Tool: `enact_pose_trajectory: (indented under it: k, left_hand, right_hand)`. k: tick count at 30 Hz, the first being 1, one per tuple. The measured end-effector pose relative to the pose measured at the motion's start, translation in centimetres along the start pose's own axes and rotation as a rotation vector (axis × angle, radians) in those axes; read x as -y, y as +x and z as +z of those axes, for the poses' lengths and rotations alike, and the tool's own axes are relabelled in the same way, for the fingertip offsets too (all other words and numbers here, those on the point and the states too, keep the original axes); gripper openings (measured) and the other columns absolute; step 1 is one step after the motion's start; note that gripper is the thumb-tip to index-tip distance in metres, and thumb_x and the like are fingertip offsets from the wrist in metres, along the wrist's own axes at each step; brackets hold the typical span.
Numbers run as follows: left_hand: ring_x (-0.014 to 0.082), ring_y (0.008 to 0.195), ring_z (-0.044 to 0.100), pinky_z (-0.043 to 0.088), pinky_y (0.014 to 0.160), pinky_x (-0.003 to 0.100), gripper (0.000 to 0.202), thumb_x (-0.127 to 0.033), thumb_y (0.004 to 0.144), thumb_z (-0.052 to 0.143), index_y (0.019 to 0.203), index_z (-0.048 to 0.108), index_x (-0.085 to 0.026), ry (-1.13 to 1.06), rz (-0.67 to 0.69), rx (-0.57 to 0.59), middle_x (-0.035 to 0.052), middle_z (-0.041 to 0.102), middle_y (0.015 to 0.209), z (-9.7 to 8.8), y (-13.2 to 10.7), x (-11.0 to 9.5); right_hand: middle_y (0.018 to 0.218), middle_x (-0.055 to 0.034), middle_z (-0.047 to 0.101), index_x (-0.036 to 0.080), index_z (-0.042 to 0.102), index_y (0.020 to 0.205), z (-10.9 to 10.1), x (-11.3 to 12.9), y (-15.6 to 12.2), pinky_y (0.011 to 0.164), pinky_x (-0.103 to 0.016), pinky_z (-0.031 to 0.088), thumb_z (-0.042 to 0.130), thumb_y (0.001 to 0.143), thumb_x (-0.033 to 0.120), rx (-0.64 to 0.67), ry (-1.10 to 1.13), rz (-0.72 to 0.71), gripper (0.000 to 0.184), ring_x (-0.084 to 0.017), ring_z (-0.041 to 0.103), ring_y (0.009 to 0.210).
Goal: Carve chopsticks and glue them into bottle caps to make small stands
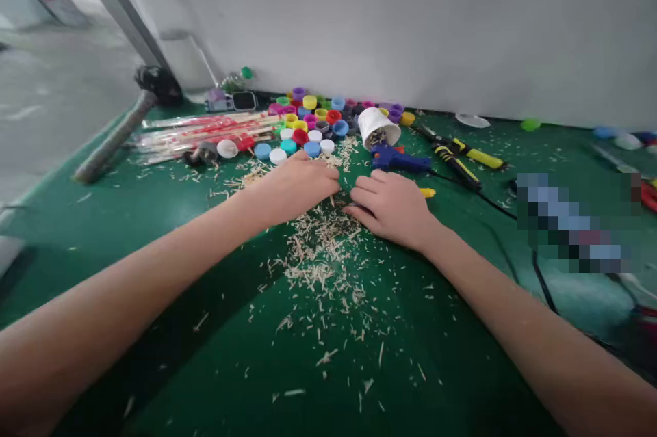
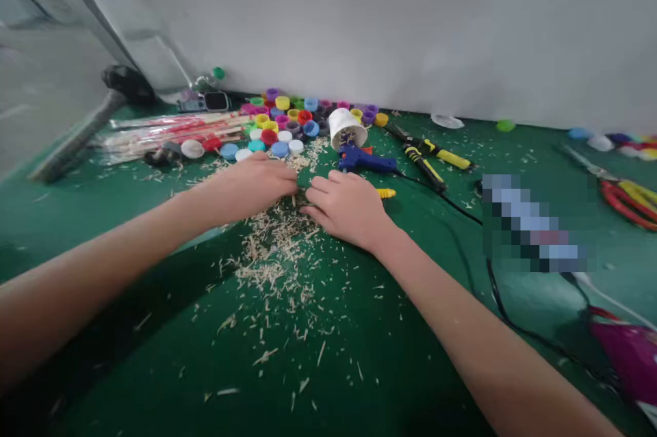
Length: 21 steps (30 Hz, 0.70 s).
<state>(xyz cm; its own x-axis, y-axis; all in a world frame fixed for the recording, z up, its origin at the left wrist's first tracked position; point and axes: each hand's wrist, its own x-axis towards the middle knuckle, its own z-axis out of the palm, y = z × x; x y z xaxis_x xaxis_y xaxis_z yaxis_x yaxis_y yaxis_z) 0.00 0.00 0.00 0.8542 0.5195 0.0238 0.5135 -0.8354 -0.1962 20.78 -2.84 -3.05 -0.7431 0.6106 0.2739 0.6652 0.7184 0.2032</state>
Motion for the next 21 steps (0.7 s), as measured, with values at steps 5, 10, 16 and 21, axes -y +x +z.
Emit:
enact_pose_trajectory:
  k: [5,10,16,21]
  left_hand:
    - [0.0186,0.084,0.057,0.03,0.068,0.033,0.022,0.001,0.081,0.051,0.08,0.062,-0.018,0.009,0.01,-0.01,0.001,0.062,0.084,-0.07,-0.09,0.02]
    - [0.0189,0.086,0.056,0.029,0.069,0.033,0.02,-0.004,0.086,0.05,0.081,0.062,-0.019,0.016,0.02,-0.008,0.0013,0.063,0.084,-0.29,-0.32,-0.08]
    - [0.0179,0.087,0.055,0.028,0.068,0.032,0.021,-0.006,0.087,0.05,0.085,0.066,-0.02,0.021,0.012,0.006,0.0016,0.065,0.087,-0.44,-0.66,-0.08]
    - [0.0192,0.092,0.054,0.026,0.068,0.033,0.024,-0.009,0.088,0.051,0.094,0.069,-0.023,0.022,0.021,0.042,0.0016,0.066,0.094,-0.29,-0.66,0.35]
  right_hand:
    - [0.08,-0.0042,0.057,0.018,0.059,0.081,0.18,0.22,-0.3,0.063,-0.032,0.025,0.042,0.096,0.043,-0.083,-0.07,0.051,0.034,-0.019,0.042,0.074]
    - [0.08,-0.0033,0.057,0.019,0.059,0.08,0.09,0.06,-0.17,0.063,-0.031,0.025,0.04,0.097,0.042,-0.08,-0.052,0.026,0.035,-0.018,0.042,0.074]
    - [0.078,-0.0035,0.057,0.018,0.058,0.078,0.09,0.14,-0.37,0.063,-0.031,0.026,0.04,0.097,0.043,-0.109,-0.051,0.021,0.036,-0.018,0.042,0.073]
    - [0.08,-0.0037,0.058,0.019,0.059,0.079,0.13,0.1,-0.22,0.063,-0.031,0.026,0.039,0.097,0.043,-0.081,-0.05,0.042,0.036,-0.018,0.041,0.073]
